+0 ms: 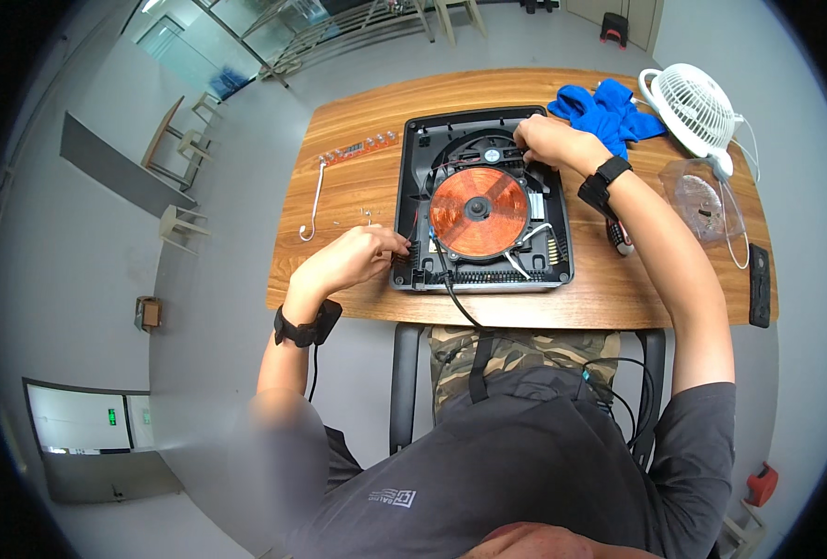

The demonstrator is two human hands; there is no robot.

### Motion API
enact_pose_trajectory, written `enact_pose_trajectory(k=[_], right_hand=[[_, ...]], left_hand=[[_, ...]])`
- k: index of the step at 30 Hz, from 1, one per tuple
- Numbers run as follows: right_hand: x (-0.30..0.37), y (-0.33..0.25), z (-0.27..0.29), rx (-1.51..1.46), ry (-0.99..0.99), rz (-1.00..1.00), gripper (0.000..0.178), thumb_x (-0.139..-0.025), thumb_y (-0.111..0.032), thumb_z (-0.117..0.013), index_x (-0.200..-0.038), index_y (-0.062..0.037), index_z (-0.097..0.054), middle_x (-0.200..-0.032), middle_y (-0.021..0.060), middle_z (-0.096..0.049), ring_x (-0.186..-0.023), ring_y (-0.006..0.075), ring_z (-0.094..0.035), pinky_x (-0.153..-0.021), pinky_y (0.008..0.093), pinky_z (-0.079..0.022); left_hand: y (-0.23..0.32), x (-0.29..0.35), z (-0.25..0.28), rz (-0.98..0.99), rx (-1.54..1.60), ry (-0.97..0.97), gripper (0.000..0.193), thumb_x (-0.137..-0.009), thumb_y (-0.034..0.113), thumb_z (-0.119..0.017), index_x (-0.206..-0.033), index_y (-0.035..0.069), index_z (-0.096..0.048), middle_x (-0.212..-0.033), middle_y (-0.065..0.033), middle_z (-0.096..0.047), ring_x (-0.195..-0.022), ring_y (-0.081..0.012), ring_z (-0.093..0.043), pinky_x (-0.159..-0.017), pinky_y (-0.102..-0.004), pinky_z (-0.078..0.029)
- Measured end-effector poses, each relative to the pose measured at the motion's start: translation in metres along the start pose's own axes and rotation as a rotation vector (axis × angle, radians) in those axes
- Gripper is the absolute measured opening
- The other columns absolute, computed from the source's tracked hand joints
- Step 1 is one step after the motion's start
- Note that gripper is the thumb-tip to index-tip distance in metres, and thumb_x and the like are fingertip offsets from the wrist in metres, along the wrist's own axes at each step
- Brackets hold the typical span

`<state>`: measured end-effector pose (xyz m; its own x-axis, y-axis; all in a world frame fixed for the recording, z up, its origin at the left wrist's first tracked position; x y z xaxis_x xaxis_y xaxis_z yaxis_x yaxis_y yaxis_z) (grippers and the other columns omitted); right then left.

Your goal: The person assembles an electronic device on a wooden table, using a screwdriver to secure components. They place a copper-colored circular part into the device housing, align it, and tighten screws to fasten it in place.

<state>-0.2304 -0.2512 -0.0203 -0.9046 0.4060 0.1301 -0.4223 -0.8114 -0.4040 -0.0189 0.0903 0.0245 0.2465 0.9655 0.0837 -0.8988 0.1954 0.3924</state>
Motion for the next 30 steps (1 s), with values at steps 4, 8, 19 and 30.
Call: enact_pose_trajectory(k=[4, 8, 19, 30], right_hand=[[-0.006, 0.013, -0.006, 0.023, 0.049, 0.074, 0.02, -0.085, -0.003, -0.078, -0.103, 0.003, -0.07, -0.084, 0.0176, -0.074, -0.067, 0.0269, -0.075, -0.053, 0.0384, -0.058], [-0.004, 0.01, -0.003, 0.089, 0.057, 0.089, 0.024, -0.084, -0.007, -0.081, -0.105, 0.0005, -0.073, -0.092, 0.0181, -0.075, -0.078, 0.0298, -0.076, -0.064, 0.0402, -0.06], [0.003, -0.028, 0.022, 0.392, -0.053, 0.021, 0.027, -0.085, -0.02, -0.081, -0.106, -0.0051, -0.078, -0.101, 0.0171, -0.076, -0.099, 0.0349, -0.072, -0.085, 0.0437, -0.058], [-0.034, -0.091, 0.005, 0.348, 0.066, 0.393, 0.028, -0.087, -0.012, -0.062, -0.111, -0.0052, -0.076, -0.125, 0.0163, -0.068, -0.115, 0.0369, -0.068, -0.094, 0.0463, -0.057]], left_hand=[[0.008, -0.006, 0.005, 0.098, -0.004, -0.018, 0.03, -0.083, -0.002, -0.073, -0.113, 0.002, -0.075, -0.108, -0.016, -0.074, -0.099, -0.0355, -0.07, -0.09, -0.0427, -0.058], [0.001, -0.007, 0.007, 0.104, -0.054, -0.005, 0.026, -0.085, 0.001, -0.074, -0.111, 0.002, -0.076, -0.102, -0.0159, -0.074, -0.094, -0.0349, -0.071, -0.083, -0.0423, -0.058], [-0.021, -0.028, 0.017, 0.121, 0.19, -0.023, 0.013, -0.089, 0.011, -0.077, -0.098, 0.001, -0.076, -0.091, -0.0121, -0.076, -0.087, -0.0284, -0.073, -0.079, -0.0371, -0.057], [-0.029, -0.04, 0.001, 0.115, 0.223, -0.093, 0.016, -0.092, 0.017, -0.075, -0.101, 0.003, -0.077, -0.095, -0.0118, -0.077, -0.088, -0.0267, -0.072, -0.083, -0.0371, -0.056]])
Point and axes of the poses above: each hand's wrist, its own x-axis away from the middle knuckle, its own z-axis out of the back of the hand, y = z × x, the point moved 1 cm from there along -x, towards the middle knuckle
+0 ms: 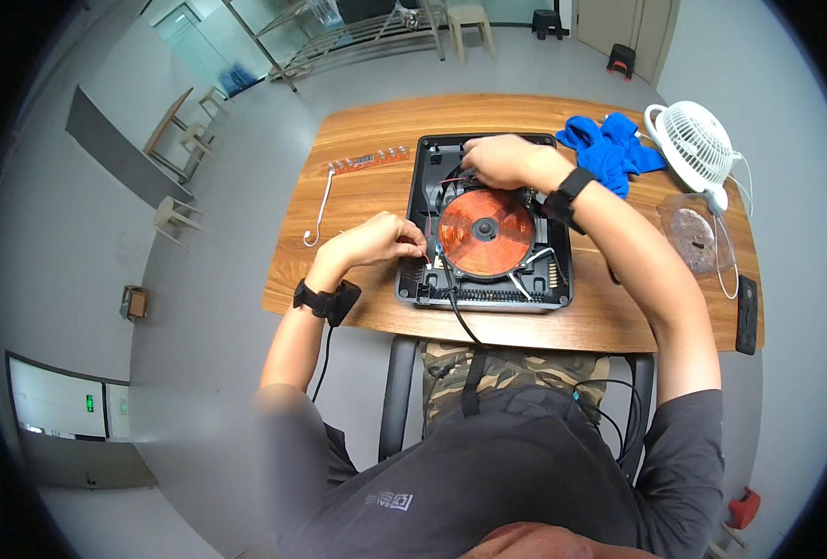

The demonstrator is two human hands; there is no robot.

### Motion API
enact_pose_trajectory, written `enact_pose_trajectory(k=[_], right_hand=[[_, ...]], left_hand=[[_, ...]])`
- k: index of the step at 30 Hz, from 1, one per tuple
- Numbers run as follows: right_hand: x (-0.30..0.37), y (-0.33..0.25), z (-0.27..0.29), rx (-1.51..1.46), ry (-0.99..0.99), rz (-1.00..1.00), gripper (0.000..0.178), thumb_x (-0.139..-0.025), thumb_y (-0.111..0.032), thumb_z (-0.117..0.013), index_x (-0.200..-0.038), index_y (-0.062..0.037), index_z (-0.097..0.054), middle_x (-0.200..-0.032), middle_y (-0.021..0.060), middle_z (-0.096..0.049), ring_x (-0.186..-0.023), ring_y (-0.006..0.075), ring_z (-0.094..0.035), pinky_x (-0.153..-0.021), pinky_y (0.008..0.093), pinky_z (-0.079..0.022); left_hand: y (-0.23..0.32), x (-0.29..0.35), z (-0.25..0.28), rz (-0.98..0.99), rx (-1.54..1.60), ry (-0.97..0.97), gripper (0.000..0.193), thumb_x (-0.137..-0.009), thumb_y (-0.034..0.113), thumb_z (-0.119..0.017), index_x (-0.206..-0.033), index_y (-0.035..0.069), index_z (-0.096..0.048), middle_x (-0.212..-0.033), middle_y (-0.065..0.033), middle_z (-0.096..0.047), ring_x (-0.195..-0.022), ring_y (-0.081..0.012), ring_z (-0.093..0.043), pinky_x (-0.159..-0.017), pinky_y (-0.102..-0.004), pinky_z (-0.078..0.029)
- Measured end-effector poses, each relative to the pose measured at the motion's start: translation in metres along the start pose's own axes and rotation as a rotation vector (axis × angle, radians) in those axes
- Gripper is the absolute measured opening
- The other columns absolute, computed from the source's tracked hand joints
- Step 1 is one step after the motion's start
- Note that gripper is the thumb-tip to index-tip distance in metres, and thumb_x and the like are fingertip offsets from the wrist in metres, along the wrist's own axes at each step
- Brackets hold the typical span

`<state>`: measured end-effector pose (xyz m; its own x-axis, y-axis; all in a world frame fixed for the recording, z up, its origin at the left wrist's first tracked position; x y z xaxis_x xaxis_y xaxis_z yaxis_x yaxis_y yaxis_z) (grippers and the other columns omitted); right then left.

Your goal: The person assembles an electronic device on a wooden table, using a screwdriver to secure components. They place a copper-colored circular part into the device housing, align it, and tighten screws to fasten it in place.

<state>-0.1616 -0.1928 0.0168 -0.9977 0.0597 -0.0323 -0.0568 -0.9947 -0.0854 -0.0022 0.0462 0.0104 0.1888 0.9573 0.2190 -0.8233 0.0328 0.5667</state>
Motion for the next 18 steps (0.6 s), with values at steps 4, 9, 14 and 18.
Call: enact_pose_trajectory(k=[4, 9, 14, 18], right_hand=[[-0.03, -0.023, -0.02, 0.003, -0.101, 0.025, 0.03, -0.089, -0.013, -0.062, -0.115, -0.0061, -0.075, -0.128, 0.0136, -0.067, -0.116, 0.0357, -0.067, -0.096, 0.0453, -0.057], [-0.037, -0.039, -0.022, 0.11, -0.111, 0.05, 0.029, -0.091, -0.013, -0.061, -0.115, -0.0063, -0.075, -0.139, 0.0097, -0.06, -0.128, 0.0311, -0.059, -0.104, 0.0415, -0.052], [-0.031, -0.044, -0.017, 0.179, -0.15, 0.07, 0.029, -0.093, -0.019, -0.059, -0.112, -0.0077, -0.077, -0.138, 0.0092, -0.06, -0.135, 0.0286, -0.052, -0.111, 0.0425, -0.044], [-0.032, -0.049, -0.018, 0.218, -0.168, 0.11, 0.03, -0.095, -0.023, -0.056, -0.111, -0.0093, -0.078, -0.136, 0.0087, -0.061, -0.132, 0.0274, -0.054, -0.109, 0.0413, -0.044]], left_hand=[[0.006, -0.008, 0.0, 0.026, -0.035, -0.038, 0.02, -0.094, 0.02, -0.074, -0.104, 0.003, -0.076, -0.095, -0.0139, -0.076, -0.088, -0.0286, -0.072, -0.082, -0.0379, -0.056], [-0.002, -0.01, -0.007, -0.056, -0.071, -0.007, 0.022, -0.094, 0.022, -0.074, -0.104, 0.002, -0.076, -0.097, -0.0161, -0.075, -0.088, -0.0318, -0.071, -0.082, -0.0404, -0.056], [-0.002, -0.008, -0.012, -0.161, -0.202, 0.115, 0.016, -0.089, 0.016, -0.074, -0.093, 0.001, -0.075, -0.093, -0.0138, -0.067, -0.093, -0.0334, -0.067, -0.086, -0.041, -0.054], [-0.01, -0.01, -0.016, -0.149, -0.173, 0.133, 0.012, -0.085, 0.011, -0.074, -0.089, 0.0, -0.074, -0.092, -0.0136, -0.066, -0.092, -0.0335, -0.067, -0.085, -0.0408, -0.054]])
Point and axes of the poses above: each hand's wrist, its own x-axis away from the middle knuckle, its own z-axis out of the back of the hand, y = z × x, the point moved 1 cm from there along -x, towards the middle knuckle
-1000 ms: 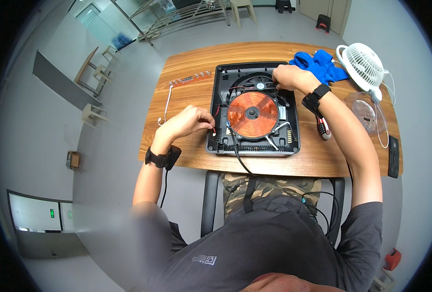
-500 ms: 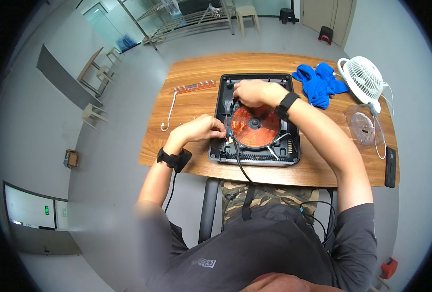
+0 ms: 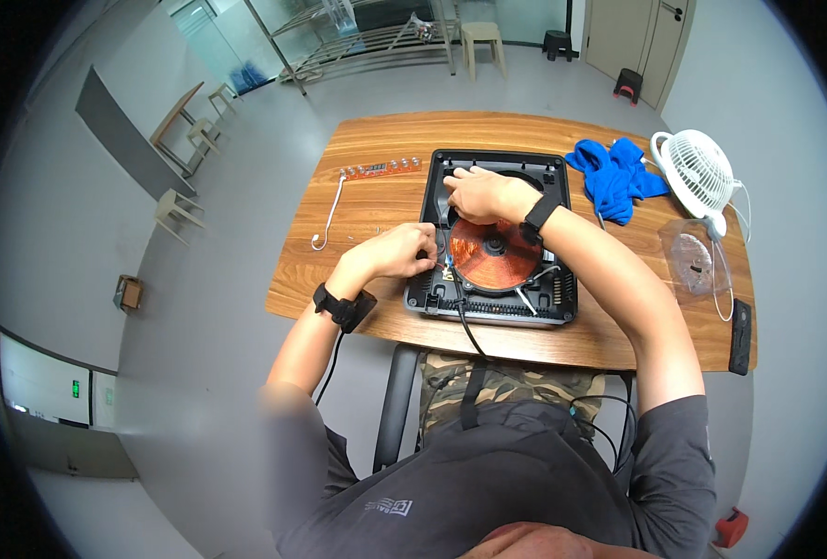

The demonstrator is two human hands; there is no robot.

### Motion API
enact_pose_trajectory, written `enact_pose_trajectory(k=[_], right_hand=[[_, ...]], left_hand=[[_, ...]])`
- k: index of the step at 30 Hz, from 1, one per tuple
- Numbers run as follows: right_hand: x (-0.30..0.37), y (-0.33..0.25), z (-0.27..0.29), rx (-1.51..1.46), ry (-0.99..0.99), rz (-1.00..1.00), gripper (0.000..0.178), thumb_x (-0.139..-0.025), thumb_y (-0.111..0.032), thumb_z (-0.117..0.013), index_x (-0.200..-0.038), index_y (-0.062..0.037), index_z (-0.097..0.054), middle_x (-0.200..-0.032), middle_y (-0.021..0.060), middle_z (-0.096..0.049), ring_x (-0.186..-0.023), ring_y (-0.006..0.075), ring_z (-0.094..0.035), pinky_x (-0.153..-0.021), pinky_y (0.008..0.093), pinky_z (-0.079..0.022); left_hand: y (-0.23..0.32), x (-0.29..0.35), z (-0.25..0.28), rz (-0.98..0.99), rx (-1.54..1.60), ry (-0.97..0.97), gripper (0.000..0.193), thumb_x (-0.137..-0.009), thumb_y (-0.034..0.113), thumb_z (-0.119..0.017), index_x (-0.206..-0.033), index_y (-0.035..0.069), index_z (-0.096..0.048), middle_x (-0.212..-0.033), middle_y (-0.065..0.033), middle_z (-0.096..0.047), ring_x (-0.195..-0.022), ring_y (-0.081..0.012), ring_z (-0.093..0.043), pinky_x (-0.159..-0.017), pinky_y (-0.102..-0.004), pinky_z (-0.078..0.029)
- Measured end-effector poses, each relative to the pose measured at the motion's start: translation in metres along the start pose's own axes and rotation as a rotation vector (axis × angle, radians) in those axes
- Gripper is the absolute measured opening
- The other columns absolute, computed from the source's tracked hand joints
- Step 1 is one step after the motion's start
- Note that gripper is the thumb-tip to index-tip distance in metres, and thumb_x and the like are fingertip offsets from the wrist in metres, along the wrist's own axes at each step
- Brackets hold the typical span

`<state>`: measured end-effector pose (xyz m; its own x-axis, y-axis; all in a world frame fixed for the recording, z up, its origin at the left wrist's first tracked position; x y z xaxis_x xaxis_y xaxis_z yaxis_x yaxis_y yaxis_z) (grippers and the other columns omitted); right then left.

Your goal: The person assembles an electronic device on a wooden table, using a screwdriver to secure components. They place a copper-colored circular part into the device housing, align it, and tighten screws to fasten it in place.

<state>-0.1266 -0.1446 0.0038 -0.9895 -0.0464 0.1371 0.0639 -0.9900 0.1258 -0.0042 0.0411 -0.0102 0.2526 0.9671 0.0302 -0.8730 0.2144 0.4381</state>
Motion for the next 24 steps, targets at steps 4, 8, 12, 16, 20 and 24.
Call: enact_pose_trajectory(k=[4, 8, 12, 16, 20, 24], right_hand=[[-0.003, -0.002, 0.0, 0.023, 0.069, -0.01, 0.029, -0.097, -0.024, -0.056, -0.108, -0.01, -0.078, -0.131, 0.0074, -0.063, -0.128, 0.0265, -0.056, -0.107, 0.0402, -0.045], [-0.011, -0.005, -0.008, 0.028, 0.105, -0.03, 0.029, -0.097, -0.03, -0.058, -0.104, -0.011, -0.079, -0.127, 0.0066, -0.065, -0.126, 0.0257, -0.057, -0.105, 0.0397, -0.046], [-0.025, -0.004, -0.009, 0.026, 0.086, -0.013, 0.026, -0.095, -0.034, -0.066, -0.095, -0.0118, -0.081, -0.122, 0.0076, -0.064, -0.123, 0.0277, -0.056, -0.103, 0.0416, -0.047], [-0.022, -0.009, 0.005, 0.006, -0.005, 0.038, 0.027, -0.096, -0.027, -0.062, -0.107, -0.0081, -0.078, -0.134, 0.006, -0.066, -0.126, 0.0274, -0.059, -0.103, 0.0407, -0.049], [-0.019, -0.007, 0.001, -0.043, -0.039, 0.106, 0.028, -0.095, -0.017, -0.058, -0.115, -0.0146, -0.077, -0.126, 0.0059, -0.071, -0.122, 0.025, -0.064, -0.104, 0.0411, -0.047], [-0.011, -0.01, 0.008, -0.118, -0.14, 0.107, 0.034, -0.1, -0.024, -0.055, -0.127, -0.016, -0.074, -0.125, 0.0073, -0.072, -0.123, 0.0266, -0.062, -0.104, 0.0423, -0.047]], left_hand=[[0.0, -0.002, -0.001, 0.037, 0.005, -0.014, 0.011, -0.083, 0.009, -0.074, -0.088, -0.001, -0.073, -0.089, -0.015, -0.068, -0.087, -0.0342, -0.067, -0.081, -0.0416, -0.054], [-0.001, -0.005, -0.003, 0.1, -0.03, -0.008, 0.011, -0.082, 0.008, -0.074, -0.088, -0.002, -0.072, -0.089, -0.0164, -0.069, -0.084, -0.0356, -0.068, -0.079, -0.0427, -0.055], [-0.001, -0.005, -0.004, 0.128, -0.032, 0.032, 0.011, -0.083, 0.008, -0.073, -0.089, -0.001, -0.072, -0.09, -0.017, -0.07, -0.085, -0.0366, -0.068, -0.079, -0.0432, -0.055], [-0.007, -0.002, -0.009, 0.111, -0.063, 0.089, 0.011, -0.083, 0.008, -0.072, -0.09, -0.001, -0.071, -0.091, -0.0174, -0.07, -0.087, -0.0373, -0.068, -0.08, -0.0436, -0.056], [-0.004, -0.002, -0.011, 0.117, -0.067, 0.098, 0.01, -0.084, 0.008, -0.071, -0.089, -0.001, -0.071, -0.09, -0.0179, -0.069, -0.087, -0.0374, -0.068, -0.08, -0.0438, -0.056], [-0.006, -0.003, -0.013, 0.112, -0.073, 0.097, 0.01, -0.083, 0.008, -0.071, -0.088, -0.001, -0.071, -0.091, -0.0181, -0.069, -0.087, -0.0372, -0.068, -0.08, -0.0438, -0.056]])
Point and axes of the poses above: each hand's wrist, its own x-axis away from the middle knuckle, its own z-axis out of the back of the hand, y = z × x, the point moved 1 cm from there along -x, towards the middle knuckle
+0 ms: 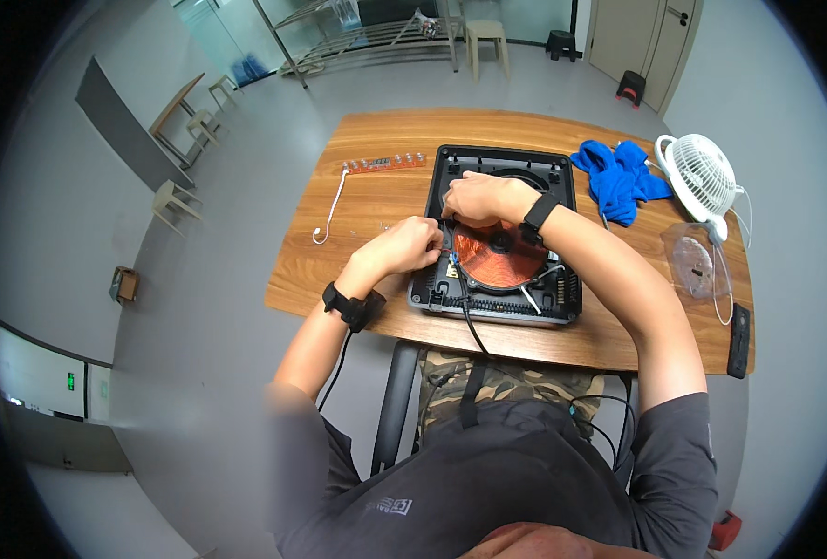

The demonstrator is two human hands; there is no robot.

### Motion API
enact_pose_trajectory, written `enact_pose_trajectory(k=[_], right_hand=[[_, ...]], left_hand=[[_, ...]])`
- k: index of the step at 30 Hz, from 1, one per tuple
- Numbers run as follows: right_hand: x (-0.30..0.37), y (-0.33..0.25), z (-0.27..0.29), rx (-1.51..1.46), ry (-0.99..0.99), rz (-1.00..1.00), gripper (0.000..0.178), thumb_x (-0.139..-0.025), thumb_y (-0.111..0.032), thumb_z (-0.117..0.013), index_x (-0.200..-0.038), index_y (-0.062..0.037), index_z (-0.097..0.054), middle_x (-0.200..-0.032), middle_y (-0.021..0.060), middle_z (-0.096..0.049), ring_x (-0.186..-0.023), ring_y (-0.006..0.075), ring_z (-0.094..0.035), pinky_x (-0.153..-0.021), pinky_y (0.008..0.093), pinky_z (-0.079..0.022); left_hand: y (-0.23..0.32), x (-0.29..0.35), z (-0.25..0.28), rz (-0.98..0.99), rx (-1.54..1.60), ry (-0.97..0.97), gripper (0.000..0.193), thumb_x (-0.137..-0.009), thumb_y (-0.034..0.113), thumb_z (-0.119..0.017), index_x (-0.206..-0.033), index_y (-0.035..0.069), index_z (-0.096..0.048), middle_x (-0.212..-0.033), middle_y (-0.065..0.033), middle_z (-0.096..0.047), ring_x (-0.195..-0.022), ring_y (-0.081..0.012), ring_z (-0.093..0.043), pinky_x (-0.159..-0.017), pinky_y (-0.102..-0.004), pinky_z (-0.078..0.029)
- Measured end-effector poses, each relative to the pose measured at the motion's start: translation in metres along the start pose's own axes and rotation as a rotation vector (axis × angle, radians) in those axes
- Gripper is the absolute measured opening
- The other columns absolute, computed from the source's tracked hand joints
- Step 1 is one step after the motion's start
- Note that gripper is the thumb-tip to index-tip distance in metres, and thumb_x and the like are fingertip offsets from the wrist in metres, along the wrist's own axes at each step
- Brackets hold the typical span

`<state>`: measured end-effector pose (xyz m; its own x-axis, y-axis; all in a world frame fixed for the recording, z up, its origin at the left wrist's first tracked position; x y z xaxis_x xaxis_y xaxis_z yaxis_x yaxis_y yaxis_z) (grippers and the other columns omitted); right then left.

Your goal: The person assembles an electronic device on a wooden table, using a screwdriver to secure components. They place a copper-colored circular part into the device housing, align it, and tighten screws to fasten it in place.

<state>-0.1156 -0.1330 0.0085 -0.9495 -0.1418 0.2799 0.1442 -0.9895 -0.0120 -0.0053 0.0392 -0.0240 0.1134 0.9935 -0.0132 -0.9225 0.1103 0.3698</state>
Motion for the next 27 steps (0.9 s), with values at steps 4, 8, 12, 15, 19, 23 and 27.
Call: enact_pose_trajectory(k=[4, 8, 12, 15, 19, 23, 27], right_hand=[[0.003, -0.003, -0.003, 0.028, -0.013, -0.012, 0.035, -0.102, -0.027, -0.053, -0.129, -0.0165, -0.073, -0.127, 0.0064, -0.07, -0.126, 0.026, -0.06, -0.104, 0.0425, -0.047], [0.004, -0.006, -0.003, 0.0, -0.013, -0.034, 0.035, -0.103, -0.029, -0.052, -0.126, -0.0152, -0.074, -0.137, 0.0067, -0.063, -0.129, 0.0274, -0.056, -0.104, 0.0426, -0.048], [-0.003, -0.008, -0.007, -0.009, -0.033, -0.077, 0.035, -0.102, -0.029, -0.052, -0.124, -0.012, -0.074, -0.141, 0.0081, -0.059, -0.128, 0.0312, -0.055, -0.104, 0.0423, -0.048], [-0.008, -0.009, -0.009, 0.011, -0.044, -0.074, 0.038, -0.096, -0.02, -0.052, -0.125, -0.0054, -0.072, -0.145, 0.0115, -0.057, -0.136, 0.0326, -0.052, -0.107, 0.044, -0.049], [-0.015, -0.004, -0.01, -0.068, -0.101, -0.11, 0.038, -0.096, -0.02, -0.051, -0.127, -0.0059, -0.069, -0.139, 0.0134, -0.062, -0.134, 0.0339, -0.053, -0.107, 0.0453, -0.049], [-0.005, -0.01, -0.003, -0.107, -0.048, -0.066, 0.041, -0.099, -0.025, -0.051, -0.134, -0.0079, -0.063, -0.133, 0.0147, -0.067, -0.131, 0.0342, -0.055, -0.107, 0.0469, -0.049], [-0.002, 0.002, -0.013, -0.12, 0.021, -0.02, 0.04, -0.101, -0.027, -0.051, -0.135, -0.0106, -0.063, -0.132, 0.015, -0.067, -0.13, 0.0352, -0.056, -0.107, 0.0482, -0.049]], left_hand=[[0.005, -0.001, 0.002, 0.011, -0.009, -0.002, 0.011, -0.084, 0.008, -0.072, -0.089, -0.001, -0.071, -0.092, -0.0176, -0.069, -0.089, -0.0373, -0.068, -0.081, -0.044, -0.056], [0.005, 0.003, 0.002, -0.008, -0.029, 0.029, 0.011, -0.085, 0.008, -0.073, -0.091, 0.0, -0.072, -0.094, -0.0166, -0.068, -0.091, -0.0373, -0.068, -0.082, -0.0444, -0.056], [0.008, 0.01, 0.004, -0.012, -0.031, 0.064, 0.011, -0.085, 0.009, -0.073, -0.092, 0.0, -0.071, -0.095, -0.0154, -0.065, -0.092, -0.037, -0.067, -0.082, -0.0449, -0.056], [0.009, 0.011, 0.002, -0.027, -0.079, 0.089, 0.011, -0.085, 0.009, -0.074, -0.092, 0.001, -0.071, -0.095, -0.015, -0.064, -0.092, -0.0371, -0.067, -0.082, -0.0458, -0.056], [0.01, 0.009, -0.001, -0.021, -0.124, 0.103, 0.01, -0.084, 0.009, -0.074, -0.09, 0.001, -0.069, -0.096, -0.0148, -0.063, -0.092, -0.0377, -0.066, -0.081, -0.0467, -0.055], [0.009, 0.011, -0.005, -0.026, -0.125, 0.14, 0.009, -0.085, 0.009, -0.073, -0.087, 0.001, -0.069, -0.096, -0.0146, -0.063, -0.092, -0.0381, -0.066, -0.081, -0.0472, -0.055], [0.01, 0.012, -0.003, -0.031, -0.115, 0.16, 0.008, -0.085, 0.009, -0.073, -0.086, 0.002, -0.069, -0.094, -0.0148, -0.062, -0.091, -0.0379, -0.066, -0.08, -0.0475, -0.055]])
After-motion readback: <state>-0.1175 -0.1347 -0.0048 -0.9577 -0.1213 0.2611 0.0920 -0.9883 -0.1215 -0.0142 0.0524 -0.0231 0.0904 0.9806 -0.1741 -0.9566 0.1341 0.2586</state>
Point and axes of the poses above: each hand's wrist, its own x-axis away from the middle knuckle, its own z-axis out of the back of the hand, y = z × x, the point moved 1 cm from there along -x, towards the middle knuckle
